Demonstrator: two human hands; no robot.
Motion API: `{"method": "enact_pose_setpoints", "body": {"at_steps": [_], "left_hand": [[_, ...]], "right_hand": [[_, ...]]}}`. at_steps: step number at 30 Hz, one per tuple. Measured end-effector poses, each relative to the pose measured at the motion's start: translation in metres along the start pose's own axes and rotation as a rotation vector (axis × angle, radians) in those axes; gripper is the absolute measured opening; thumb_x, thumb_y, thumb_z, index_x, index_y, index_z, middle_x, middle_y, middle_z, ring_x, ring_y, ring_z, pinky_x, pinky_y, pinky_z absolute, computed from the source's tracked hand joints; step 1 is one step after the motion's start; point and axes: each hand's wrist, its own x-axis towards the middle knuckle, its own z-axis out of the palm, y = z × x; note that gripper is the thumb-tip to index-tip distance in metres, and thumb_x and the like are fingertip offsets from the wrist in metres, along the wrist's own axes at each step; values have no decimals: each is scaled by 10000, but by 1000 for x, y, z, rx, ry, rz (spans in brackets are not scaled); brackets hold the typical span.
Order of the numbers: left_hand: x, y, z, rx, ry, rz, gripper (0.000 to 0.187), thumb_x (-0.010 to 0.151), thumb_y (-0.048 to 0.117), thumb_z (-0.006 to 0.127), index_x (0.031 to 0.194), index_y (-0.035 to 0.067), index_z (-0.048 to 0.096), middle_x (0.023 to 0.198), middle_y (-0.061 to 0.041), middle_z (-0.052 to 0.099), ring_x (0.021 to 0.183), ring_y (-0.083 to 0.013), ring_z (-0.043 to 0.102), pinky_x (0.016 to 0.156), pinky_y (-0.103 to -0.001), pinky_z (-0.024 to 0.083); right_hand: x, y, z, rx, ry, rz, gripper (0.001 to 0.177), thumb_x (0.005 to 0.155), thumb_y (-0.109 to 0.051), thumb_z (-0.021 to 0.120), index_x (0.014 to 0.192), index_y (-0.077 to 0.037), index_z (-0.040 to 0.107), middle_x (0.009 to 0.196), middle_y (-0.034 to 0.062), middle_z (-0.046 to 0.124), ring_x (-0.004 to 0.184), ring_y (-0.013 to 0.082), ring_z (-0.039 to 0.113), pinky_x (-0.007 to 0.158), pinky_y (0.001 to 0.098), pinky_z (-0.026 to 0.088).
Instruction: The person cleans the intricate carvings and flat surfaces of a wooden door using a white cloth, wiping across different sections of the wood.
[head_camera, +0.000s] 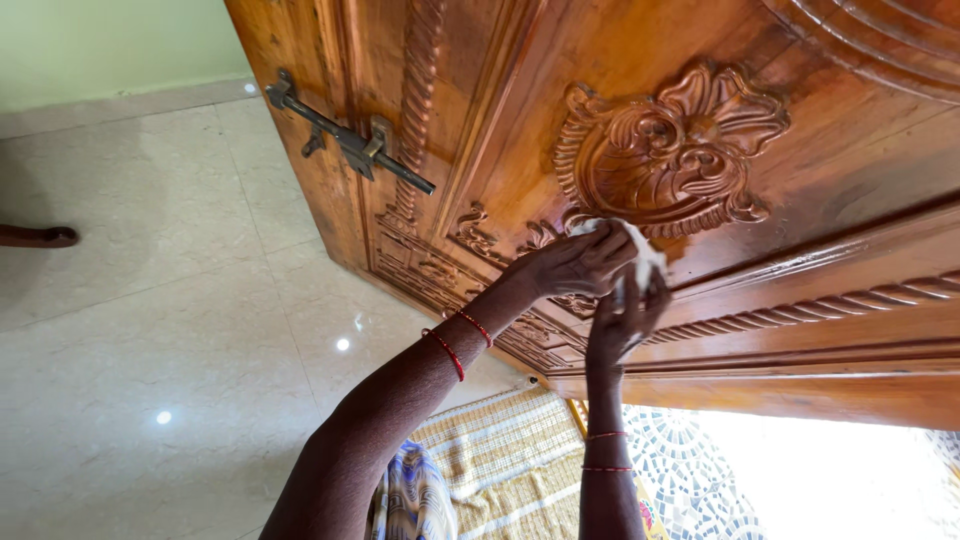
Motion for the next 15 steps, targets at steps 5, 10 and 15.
{"method": "enact_pose_setpoints", "body": {"at_steps": [5, 10, 15], "left_hand": [[39, -31, 6, -307, 188, -151, 280, 880, 162, 698, 1067, -38, 759, 1154, -123, 595, 1121, -294, 590, 1000, -402, 538], [9, -43, 6, -279, 100, -114, 223, 900, 168, 702, 1035, -9, 714, 1167, -113, 605, 1147, -280, 601, 1043, -412, 563], [-23, -43, 7, -301, 55, -66, 287, 873, 204, 692, 1045, -20, 746, 1153, -136, 624, 1125, -310, 599, 981, -389, 539]], "right_hand": [[45, -33, -4, -41, 166, -69, 380, 1023, 9, 703, 1390, -92, 707, 1402, 127, 515, 1286, 277, 607, 1038, 398, 573], [39, -47, 32, 11, 229, -144, 316, 965, -92, 826, 1263, -108, 725, 1360, 139, 506, 1303, 327, 548, 1044, 409, 591], [0, -38, 48, -1, 91, -47, 315, 985, -118, 789, 1279, -23, 727, 1344, 145, 524, 1237, 311, 561, 1005, 475, 528]]}}
